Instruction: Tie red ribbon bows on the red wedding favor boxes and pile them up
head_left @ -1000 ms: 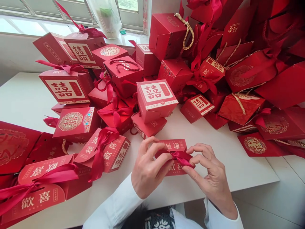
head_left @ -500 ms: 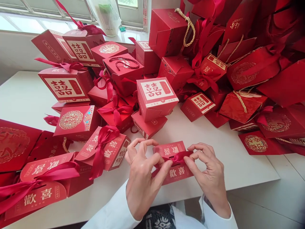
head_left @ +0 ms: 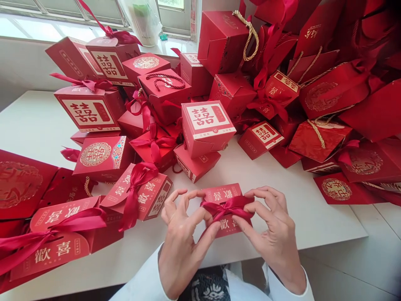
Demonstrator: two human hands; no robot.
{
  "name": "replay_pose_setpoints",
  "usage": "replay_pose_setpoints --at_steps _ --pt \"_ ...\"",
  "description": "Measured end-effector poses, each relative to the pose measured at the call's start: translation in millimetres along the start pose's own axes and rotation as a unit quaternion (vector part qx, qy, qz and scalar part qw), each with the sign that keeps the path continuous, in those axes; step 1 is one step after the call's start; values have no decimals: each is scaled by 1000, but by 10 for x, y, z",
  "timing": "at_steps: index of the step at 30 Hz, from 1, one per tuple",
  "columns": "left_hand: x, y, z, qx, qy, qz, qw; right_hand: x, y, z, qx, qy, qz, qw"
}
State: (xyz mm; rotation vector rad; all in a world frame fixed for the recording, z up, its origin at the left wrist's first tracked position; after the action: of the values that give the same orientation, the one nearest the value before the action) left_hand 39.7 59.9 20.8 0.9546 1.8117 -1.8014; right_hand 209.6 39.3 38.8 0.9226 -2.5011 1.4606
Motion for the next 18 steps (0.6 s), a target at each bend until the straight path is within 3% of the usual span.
replay_pose_setpoints --at_steps 4,13,16,18 --pt "28 29 -10 4 -11 3 1000 25 -64 20 -19 -31 59 998" --pt "24 53 -33 7 -17 2 1000 140 -78 45 -34 -170 133 976" --pt "27 56 -32 3 -19 -6 1000 191 -151 27 -67 -170 132 974" --pt "32 59 -31 -2 -16 -5 1000 185 -178 14 -75 -130 118 982"
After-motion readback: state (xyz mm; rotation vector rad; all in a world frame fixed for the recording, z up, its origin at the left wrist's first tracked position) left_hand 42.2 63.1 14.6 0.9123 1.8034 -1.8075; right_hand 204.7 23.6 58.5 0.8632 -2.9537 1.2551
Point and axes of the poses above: each hand's wrist, its own z-axis away from the middle knuckle, its own y-axis out of the palm, x = y × z, the point moved 6 cm from there along -z, towards the middle knuckle, and after that the axes turned 12 degrees about -y, right-handed, at the moved point
